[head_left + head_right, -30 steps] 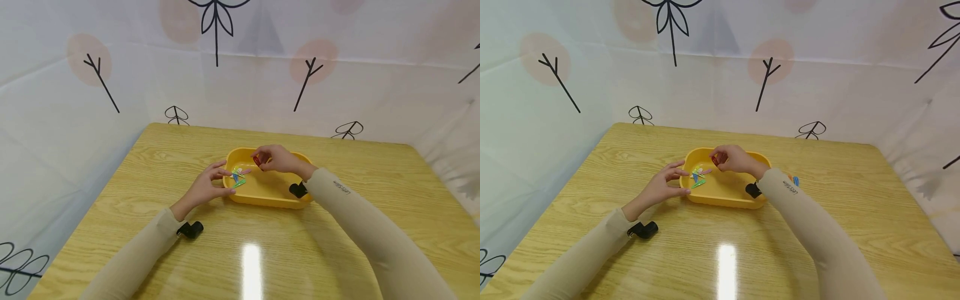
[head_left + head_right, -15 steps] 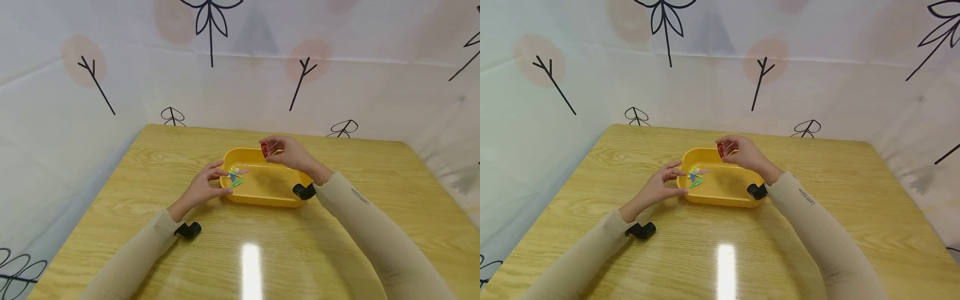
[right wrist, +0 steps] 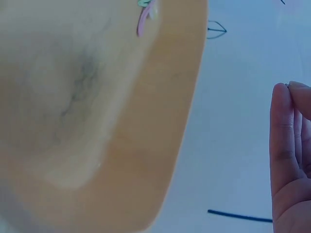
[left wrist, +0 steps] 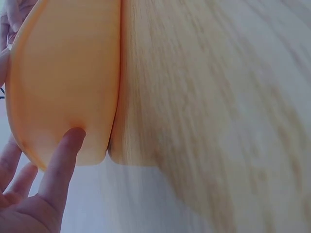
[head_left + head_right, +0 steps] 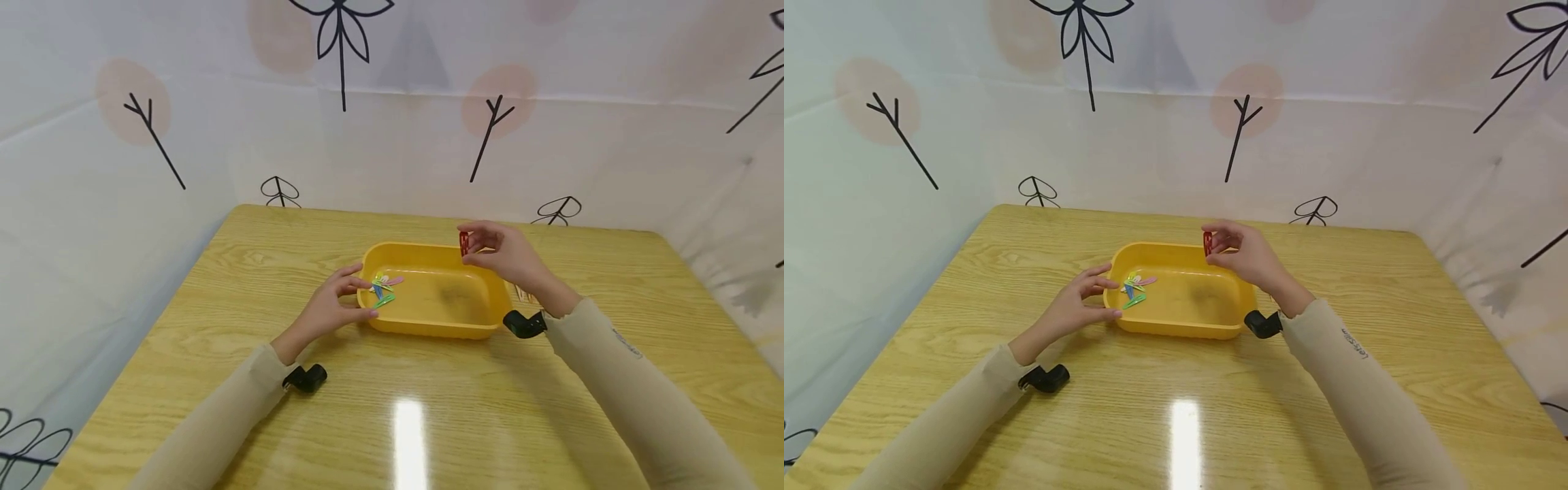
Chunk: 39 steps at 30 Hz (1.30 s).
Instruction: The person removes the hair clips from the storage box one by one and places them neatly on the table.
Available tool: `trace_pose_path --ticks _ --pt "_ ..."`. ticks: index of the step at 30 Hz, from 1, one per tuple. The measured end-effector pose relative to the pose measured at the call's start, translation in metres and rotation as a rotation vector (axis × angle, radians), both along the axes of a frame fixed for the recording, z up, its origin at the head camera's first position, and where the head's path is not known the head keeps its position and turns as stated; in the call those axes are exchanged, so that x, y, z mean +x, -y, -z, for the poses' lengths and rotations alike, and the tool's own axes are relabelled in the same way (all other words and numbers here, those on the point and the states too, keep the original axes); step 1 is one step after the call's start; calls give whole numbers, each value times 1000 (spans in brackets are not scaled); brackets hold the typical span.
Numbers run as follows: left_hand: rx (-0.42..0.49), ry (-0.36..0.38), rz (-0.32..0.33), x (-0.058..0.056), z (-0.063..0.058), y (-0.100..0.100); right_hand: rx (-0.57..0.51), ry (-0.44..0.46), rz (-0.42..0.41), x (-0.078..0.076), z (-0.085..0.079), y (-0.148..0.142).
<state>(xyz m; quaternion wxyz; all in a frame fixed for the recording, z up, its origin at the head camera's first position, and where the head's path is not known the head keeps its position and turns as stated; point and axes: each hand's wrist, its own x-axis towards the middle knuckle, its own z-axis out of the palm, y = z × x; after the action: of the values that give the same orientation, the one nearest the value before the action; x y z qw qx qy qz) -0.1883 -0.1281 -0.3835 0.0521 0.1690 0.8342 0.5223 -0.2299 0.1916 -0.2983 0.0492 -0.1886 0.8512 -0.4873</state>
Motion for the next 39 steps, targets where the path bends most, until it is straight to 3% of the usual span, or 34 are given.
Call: trace_pose_path --ticks 39 --pt "5 4 7 1 -1 0 76 -10 153 27 33 -94"
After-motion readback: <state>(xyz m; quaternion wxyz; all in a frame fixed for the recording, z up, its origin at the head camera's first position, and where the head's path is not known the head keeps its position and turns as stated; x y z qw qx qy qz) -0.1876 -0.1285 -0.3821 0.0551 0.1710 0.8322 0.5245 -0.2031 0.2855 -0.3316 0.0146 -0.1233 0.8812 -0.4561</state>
